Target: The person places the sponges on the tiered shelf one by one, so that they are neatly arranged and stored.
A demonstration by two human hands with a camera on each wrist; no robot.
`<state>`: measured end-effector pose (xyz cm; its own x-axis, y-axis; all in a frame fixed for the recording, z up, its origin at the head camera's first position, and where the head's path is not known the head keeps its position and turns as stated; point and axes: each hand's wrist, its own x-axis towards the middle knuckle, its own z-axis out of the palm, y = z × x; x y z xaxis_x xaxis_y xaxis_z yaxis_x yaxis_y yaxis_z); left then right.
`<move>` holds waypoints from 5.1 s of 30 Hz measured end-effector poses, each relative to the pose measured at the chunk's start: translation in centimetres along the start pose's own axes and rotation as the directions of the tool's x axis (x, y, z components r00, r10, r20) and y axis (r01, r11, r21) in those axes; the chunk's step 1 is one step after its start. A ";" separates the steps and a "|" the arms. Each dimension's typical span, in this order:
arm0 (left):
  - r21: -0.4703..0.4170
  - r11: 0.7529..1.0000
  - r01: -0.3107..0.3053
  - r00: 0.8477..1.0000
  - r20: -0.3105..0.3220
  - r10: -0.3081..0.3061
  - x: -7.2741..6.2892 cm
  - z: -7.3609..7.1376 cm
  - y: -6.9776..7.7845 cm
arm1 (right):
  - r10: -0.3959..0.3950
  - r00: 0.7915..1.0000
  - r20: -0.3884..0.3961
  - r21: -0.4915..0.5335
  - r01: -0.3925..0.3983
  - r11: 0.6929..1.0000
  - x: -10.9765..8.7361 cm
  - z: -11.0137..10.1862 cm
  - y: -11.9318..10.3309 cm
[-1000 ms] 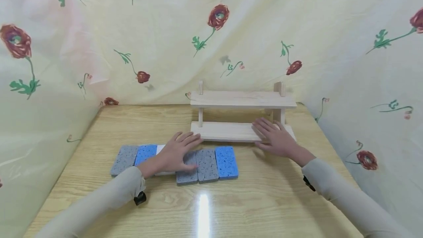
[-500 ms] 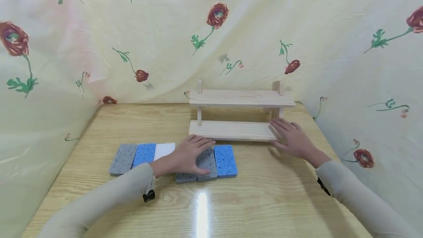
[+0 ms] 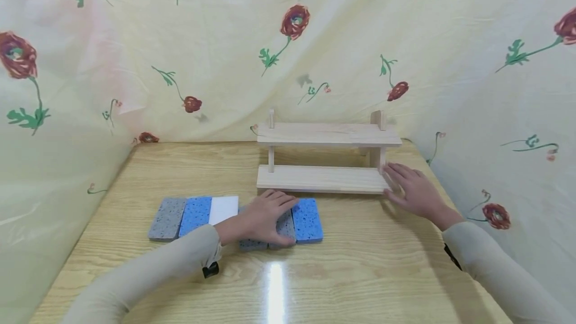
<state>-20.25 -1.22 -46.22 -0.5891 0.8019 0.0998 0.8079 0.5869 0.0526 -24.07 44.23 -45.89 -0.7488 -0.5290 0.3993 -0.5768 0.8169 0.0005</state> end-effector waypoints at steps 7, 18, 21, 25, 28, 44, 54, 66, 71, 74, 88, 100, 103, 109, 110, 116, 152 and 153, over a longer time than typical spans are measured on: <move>0.011 1.000 0.016 0.999 0.041 -0.017 0.6 0.2 0.7 | 0.059 0.997 0.058 -0.002 -0.059 0.998 -0.6 -0.1 0.5; 0.078 0.997 0.030 0.998 0.050 -0.034 1.4 0.7 1.1 | 0.101 0.990 0.096 0.017 -0.103 0.995 -0.7 0.5 0.4; 0.088 0.995 0.036 0.998 0.055 -0.041 1.4 0.7 1.2 | 0.090 0.994 0.061 0.032 -0.092 0.995 -0.8 0.7 0.4; 0.094 0.994 0.053 0.996 0.067 -0.059 1.5 0.8 1.3 | 0.070 0.997 0.022 0.035 -0.071 0.997 -1.0 1.0 0.5; 0.095 0.993 0.071 0.995 0.069 -0.078 1.6 1.0 1.3 | 0.060 0.998 -0.003 0.038 -0.060 0.997 -1.2 1.1 0.5; 0.075 0.989 0.128 0.988 0.075 -0.133 2.2 2.6 0.9 | 0.014 0.997 -0.077 0.044 -0.011 0.999 -1.1 0.9 0.6; -0.042 0.991 0.127 0.986 0.118 -0.122 2.3 2.4 0.7 | 0.034 0.997 -0.067 0.066 -0.029 0.997 -1.1 1.0 0.7; -0.060 0.989 0.137 0.983 0.133 -0.128 2.3 2.6 1.1 | 0.017 0.994 -0.107 0.081 -0.009 0.997 -1.3 1.5 1.1; -0.060 0.988 0.141 0.981 0.140 -0.132 2.2 2.3 1.3 | 0.037 0.996 -0.086 0.091 -0.029 0.995 -1.2 1.4 1.2; -0.066 0.988 0.141 0.982 0.139 -0.131 2.2 2.2 1.3 | 0.062 0.996 -0.065 0.100 -0.055 0.993 -1.1 1.5 1.4; -0.056 0.992 0.111 0.989 0.105 -0.105 2.1 2.2 0.9 | 0.059 0.997 -0.055 0.100 -0.053 0.994 -0.8 1.6 1.3; -0.126 0.988 0.084 0.993 0.091 -0.072 2.0 2.4 0.5 | 0.070 0.995 -0.077 0.102 -0.062 0.993 -0.9 2.0 1.1; -0.147 0.987 0.064 0.995 0.079 -0.053 1.9 2.3 0.4 | 0.067 0.995 -0.078 0.097 -0.060 0.994 -0.8 1.9 1.1; -0.175 0.984 0.021 0.999 0.051 -0.013 1.9 2.2 0.3 | 0.067 0.995 -0.073 0.093 -0.061 0.994 -0.6 1.7 1.0; -0.180 0.984 0.014 0.999 0.048 -0.005 2.0 2.2 0.3 | 0.068 0.995 -0.072 0.090 -0.061 0.994 -0.6 1.6 1.0; -0.207 0.978 -0.019 0.999 0.031 0.025 1.9 2.1 0.2 | 0.057 0.996 -0.075 0.085 -0.051 0.995 -0.5 1.4 1.0; -0.358 0.933 -0.029 0.983 -0.181 -0.039 2.8 -3.3 -1.4 | 0.038 0.995 -0.087 0.080 -0.031 0.996 -0.6 1.5 1.0; -0.363 0.932 -0.025 0.981 -0.189 -0.048 2.9 -3.6 -1.6 | 0.038 0.995 -0.089 0.077 -0.031 0.997 -0.6 1.5 1.0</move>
<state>-23.19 -0.25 -42.46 -0.6131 0.7373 0.2836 0.7732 0.4865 0.4068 -24.66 45.05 -47.49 -0.7381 -0.4751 0.4791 -0.5767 0.8128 -0.0823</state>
